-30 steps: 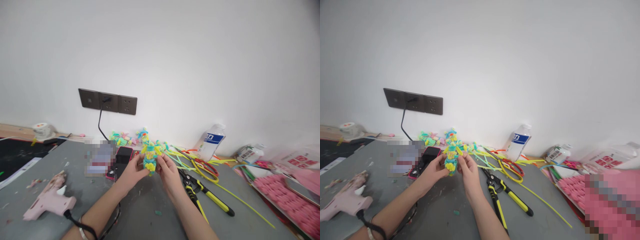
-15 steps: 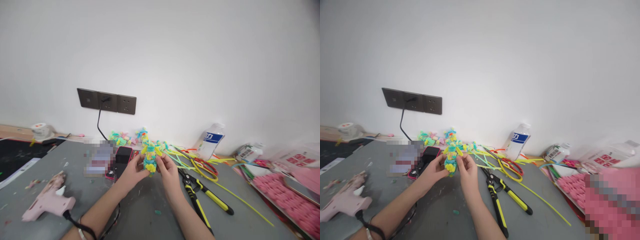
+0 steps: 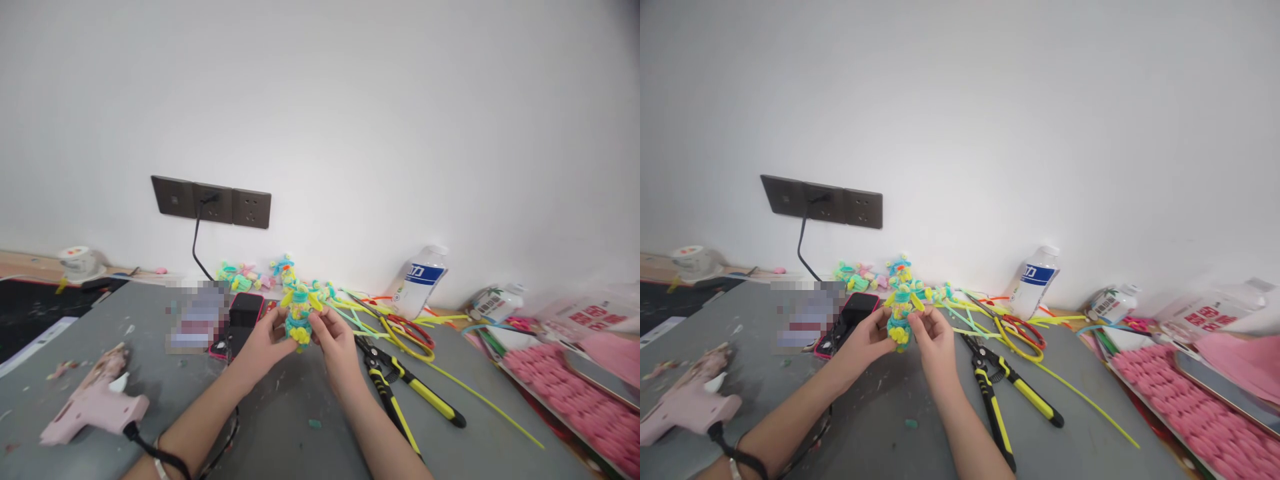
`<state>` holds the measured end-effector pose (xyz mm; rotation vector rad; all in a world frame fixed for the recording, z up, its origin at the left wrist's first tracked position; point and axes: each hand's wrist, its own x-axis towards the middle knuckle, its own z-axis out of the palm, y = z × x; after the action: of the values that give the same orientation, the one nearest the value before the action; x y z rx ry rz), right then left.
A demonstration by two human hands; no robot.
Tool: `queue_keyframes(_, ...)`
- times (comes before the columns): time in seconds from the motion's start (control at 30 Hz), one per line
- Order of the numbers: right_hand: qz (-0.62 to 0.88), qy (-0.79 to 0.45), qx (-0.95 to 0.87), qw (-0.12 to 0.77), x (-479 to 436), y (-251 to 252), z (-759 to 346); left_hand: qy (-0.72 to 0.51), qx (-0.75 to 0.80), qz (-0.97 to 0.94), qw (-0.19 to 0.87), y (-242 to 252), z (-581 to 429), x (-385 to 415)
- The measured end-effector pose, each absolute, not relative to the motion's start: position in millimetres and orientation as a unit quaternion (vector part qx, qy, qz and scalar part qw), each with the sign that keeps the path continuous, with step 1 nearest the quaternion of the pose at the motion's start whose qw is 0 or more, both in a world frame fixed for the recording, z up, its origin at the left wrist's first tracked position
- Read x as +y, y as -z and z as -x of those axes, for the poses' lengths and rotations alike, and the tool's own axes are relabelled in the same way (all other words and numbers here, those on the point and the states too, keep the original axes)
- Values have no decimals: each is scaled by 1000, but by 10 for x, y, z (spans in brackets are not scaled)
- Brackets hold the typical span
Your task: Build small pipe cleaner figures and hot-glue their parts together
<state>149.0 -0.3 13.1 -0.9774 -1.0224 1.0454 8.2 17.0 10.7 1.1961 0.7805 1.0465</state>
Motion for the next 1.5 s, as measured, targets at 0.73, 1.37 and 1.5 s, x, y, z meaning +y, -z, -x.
queue_keyframes(0.73, 406, -515, -435, 617, -1, -124, -1496, -471, 312, -547, 618, -41, -79, 199)
queue_keyframes(1.37, 410, -506, -430, 625, 5, -160, -1497, -470, 303, -560, 611, -42, -81, 197)
queue_keyframes(1.5, 410, -508, -425, 627, 4, -160, -1497, -472, 298, -567, 606, -36, -78, 205)
